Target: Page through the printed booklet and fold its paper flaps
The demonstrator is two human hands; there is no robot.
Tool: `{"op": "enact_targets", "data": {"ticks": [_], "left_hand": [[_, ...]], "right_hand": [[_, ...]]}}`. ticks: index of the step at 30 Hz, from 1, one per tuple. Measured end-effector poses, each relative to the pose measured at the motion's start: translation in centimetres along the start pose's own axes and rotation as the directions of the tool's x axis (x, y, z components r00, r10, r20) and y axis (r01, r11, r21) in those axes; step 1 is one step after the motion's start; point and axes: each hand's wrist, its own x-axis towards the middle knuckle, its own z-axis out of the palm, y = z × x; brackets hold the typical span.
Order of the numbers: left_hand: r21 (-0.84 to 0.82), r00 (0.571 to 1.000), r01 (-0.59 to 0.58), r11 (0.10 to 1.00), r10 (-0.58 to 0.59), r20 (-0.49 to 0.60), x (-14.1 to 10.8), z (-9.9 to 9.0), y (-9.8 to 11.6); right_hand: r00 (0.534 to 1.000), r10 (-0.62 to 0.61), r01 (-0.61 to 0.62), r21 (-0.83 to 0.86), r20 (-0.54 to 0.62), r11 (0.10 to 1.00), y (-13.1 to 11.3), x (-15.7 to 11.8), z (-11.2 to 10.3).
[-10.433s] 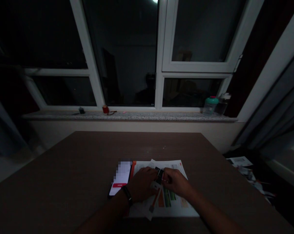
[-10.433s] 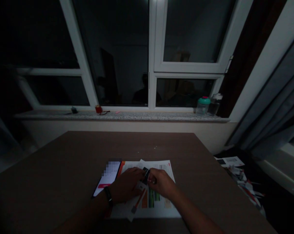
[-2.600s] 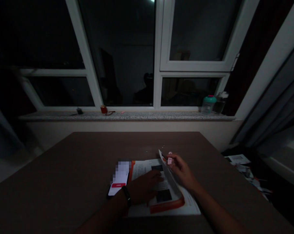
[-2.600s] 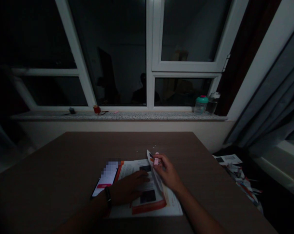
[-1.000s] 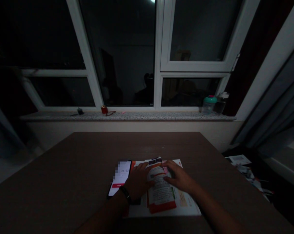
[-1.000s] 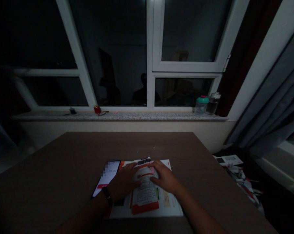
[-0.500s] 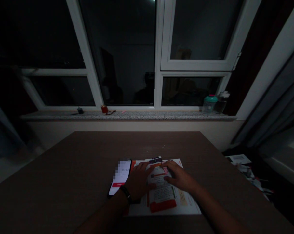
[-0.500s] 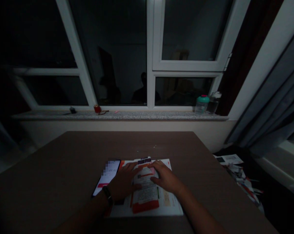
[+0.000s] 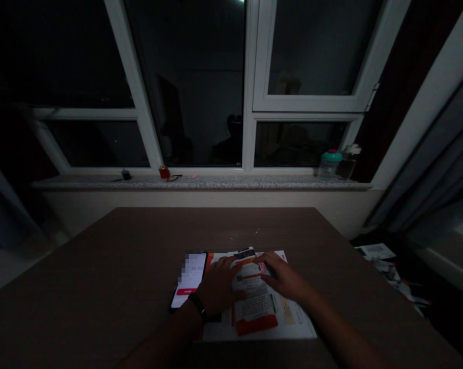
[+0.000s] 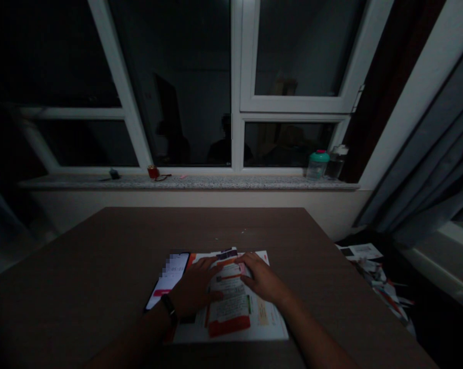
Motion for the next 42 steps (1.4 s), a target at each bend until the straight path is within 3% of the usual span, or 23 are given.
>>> {"op": "enact_targets", "data": {"ticks": [12, 22, 29, 36, 42], "left_hand": [[-0.011, 1.0, -0.007, 1.0, 0.007, 0.012, 0.0, 0.0, 0.0], [-0.031, 1.0, -0.005, 1.0, 0.005, 0.014, 0.1, 0.2, -0.3], [-0.052, 0.994, -0.108, 0.993, 0.107, -0.013, 0.1, 0.7, -0.5], [-0.018, 0.997, 0.043, 0.999, -0.044, -0.061, 0.2, -0.4, 0.4], [0.018, 0.994, 0.088, 0.996, -0.087, -0.066, 0.4, -0.6, 0.6]], "right_hand": [[0.985, -0.001, -0.009, 0.058, 0.17, 0.998, -0.3, -0.5, -1.6], [0.996, -0.015, 0.014, 0.013, 0.09, 1.0, -0.5, -0.3, -1.1], [0.993, -0.066, 0.062, 0.042, 0.093, 0.997, -0.7, -0.2, -0.3], [0.993, -0.007, 0.001, 0.053, 0.117, 0.999, -0.1, -0.4, 0.0], [1.0, 0.023, -0.024, 0.04, 0.016, 0.999, 0.7, -0.3, 0.6]]}}
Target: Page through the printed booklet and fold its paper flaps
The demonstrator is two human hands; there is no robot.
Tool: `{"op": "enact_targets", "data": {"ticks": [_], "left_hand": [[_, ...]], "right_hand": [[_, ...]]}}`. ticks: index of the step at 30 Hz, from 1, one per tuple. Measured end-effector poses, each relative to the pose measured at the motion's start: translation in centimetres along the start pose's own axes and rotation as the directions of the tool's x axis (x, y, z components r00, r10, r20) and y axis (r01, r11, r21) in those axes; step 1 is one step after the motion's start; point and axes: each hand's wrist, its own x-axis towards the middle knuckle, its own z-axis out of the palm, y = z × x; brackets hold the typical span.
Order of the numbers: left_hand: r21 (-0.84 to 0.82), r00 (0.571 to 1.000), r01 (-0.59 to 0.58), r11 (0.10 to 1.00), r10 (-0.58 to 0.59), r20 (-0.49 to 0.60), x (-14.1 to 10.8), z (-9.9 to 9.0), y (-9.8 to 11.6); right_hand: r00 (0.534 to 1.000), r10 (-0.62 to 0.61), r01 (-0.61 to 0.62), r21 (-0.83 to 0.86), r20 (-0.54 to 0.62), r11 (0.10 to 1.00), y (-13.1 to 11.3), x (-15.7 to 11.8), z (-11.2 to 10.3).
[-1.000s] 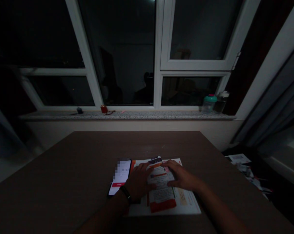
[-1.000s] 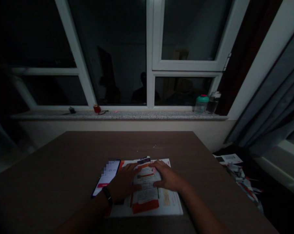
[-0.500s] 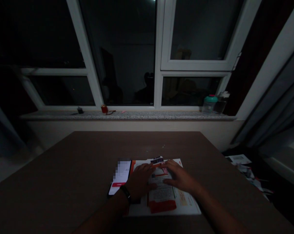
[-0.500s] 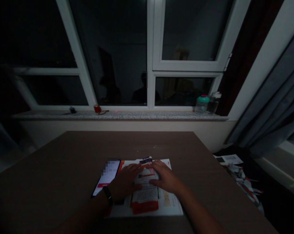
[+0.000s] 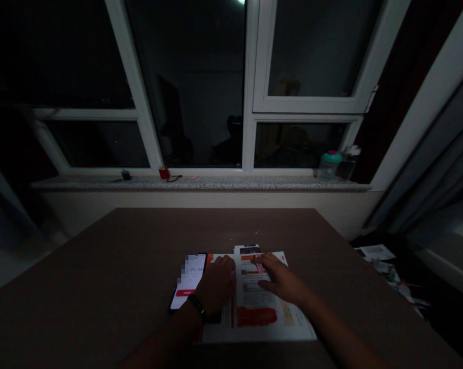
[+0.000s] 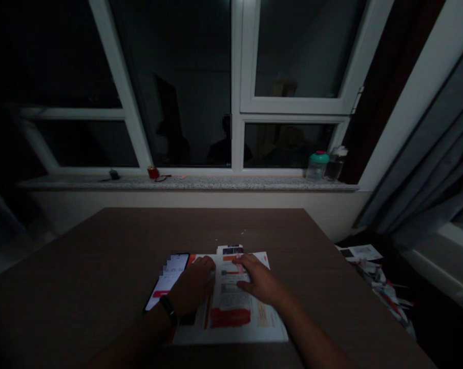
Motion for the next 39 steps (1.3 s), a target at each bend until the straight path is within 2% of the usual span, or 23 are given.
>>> {"op": "enact_targets", "data": {"ticks": [14, 22, 31, 39], "left_hand": [[0.022, 1.0, -0.031, 0.999, 0.03, 0.007, -0.2, 0.5, -0.5], [0.093, 0.997, -0.023, 0.995, 0.016, 0.077, -0.2, 0.1, -0.1], [0.084, 0.998, -0.011, 0.996, 0.005, 0.069, -0.2, 0.1, 0.0], [0.097, 0.998, -0.03, 0.995, 0.025, 0.053, -0.4, 0.2, -0.1]], "right_hand": [[1.0, 0.001, -0.001, 0.001, 0.024, 1.0, 0.3, -0.1, -0.2], [0.994, 0.029, -0.028, -0.008, 0.102, 1.0, 0.1, -0.2, -0.7], [0.988, 0.039, -0.039, -0.004, 0.149, 0.999, 0.0, -0.3, -1.1], [0.991, 0.009, -0.008, -0.011, 0.137, 1.0, 0.2, -0.4, -0.7]]}}
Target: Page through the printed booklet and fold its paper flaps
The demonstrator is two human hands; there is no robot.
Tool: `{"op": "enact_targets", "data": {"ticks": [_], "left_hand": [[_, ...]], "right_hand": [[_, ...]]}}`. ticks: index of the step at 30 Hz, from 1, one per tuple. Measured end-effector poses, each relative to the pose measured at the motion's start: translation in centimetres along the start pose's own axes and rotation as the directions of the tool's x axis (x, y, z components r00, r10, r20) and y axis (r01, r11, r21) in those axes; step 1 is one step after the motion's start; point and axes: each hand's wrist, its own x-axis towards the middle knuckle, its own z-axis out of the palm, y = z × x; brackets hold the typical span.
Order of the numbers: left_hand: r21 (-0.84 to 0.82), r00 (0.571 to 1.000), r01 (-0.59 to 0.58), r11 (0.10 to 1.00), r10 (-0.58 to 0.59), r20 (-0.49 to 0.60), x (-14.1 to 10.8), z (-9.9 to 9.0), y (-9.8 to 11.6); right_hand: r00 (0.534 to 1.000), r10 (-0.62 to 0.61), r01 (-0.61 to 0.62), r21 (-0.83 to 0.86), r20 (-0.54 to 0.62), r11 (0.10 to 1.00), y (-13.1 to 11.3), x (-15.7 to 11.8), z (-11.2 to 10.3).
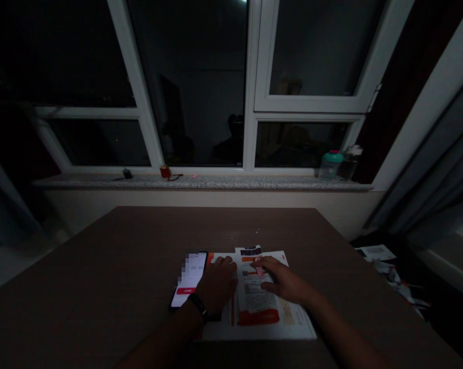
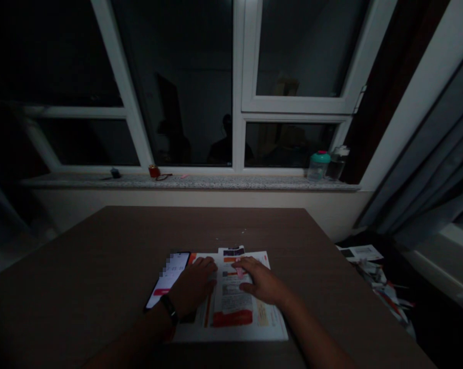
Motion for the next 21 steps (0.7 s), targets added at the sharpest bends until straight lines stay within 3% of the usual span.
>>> {"op": "enact_targets", "data": {"ticks": [7, 21], "left_hand": [[0.003, 1.0, 0.009, 1.0, -0.009, 0.015, 0.1, -0.1, -0.5], [0.011, 0.999, -0.017, 1.0, 0.016, 0.038, -0.1, -0.1, -0.9]], "right_hand": [[0.996, 0.037, -0.044, -0.08, -0.082, 0.996, -1.3, 0.5, 0.9], [0.997, 0.055, -0.058, -0.07, -0.053, 0.996, -1.2, 0.5, 0.9]]}}
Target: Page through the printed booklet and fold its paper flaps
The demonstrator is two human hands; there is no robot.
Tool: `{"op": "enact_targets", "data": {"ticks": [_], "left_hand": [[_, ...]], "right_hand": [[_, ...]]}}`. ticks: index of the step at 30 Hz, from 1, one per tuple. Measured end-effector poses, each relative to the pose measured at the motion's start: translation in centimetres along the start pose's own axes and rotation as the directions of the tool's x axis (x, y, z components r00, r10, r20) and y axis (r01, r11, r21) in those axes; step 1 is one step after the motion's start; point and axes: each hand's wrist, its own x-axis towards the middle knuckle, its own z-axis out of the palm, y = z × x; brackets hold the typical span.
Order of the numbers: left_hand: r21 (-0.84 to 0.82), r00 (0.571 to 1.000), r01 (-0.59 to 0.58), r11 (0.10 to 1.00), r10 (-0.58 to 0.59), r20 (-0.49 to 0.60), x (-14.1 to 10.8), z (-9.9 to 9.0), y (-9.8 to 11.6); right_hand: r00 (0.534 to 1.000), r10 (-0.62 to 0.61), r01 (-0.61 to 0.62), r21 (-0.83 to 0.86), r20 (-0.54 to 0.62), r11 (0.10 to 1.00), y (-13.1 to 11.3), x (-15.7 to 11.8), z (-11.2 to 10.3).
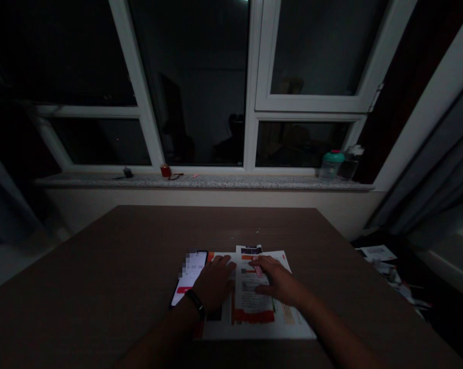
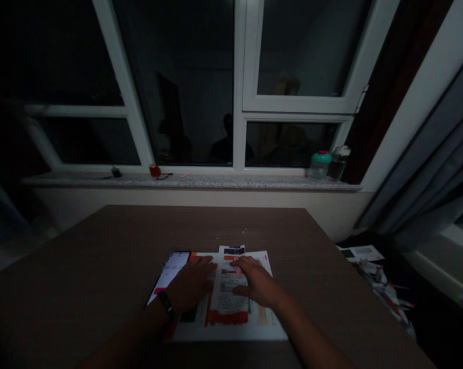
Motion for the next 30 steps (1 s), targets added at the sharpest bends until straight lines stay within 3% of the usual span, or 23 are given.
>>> {"op": "enact_targets", "data": {"ticks": [30], "left_hand": [[-0.046, 0.987, 0.13, 0.99, -0.134, -0.091, 0.6, 1.5, -0.2]], "right_hand": [[1.0, 0.001, -0.002, 0.048, 0.021, 0.999, 0.1, -0.2, -0.3]]}}
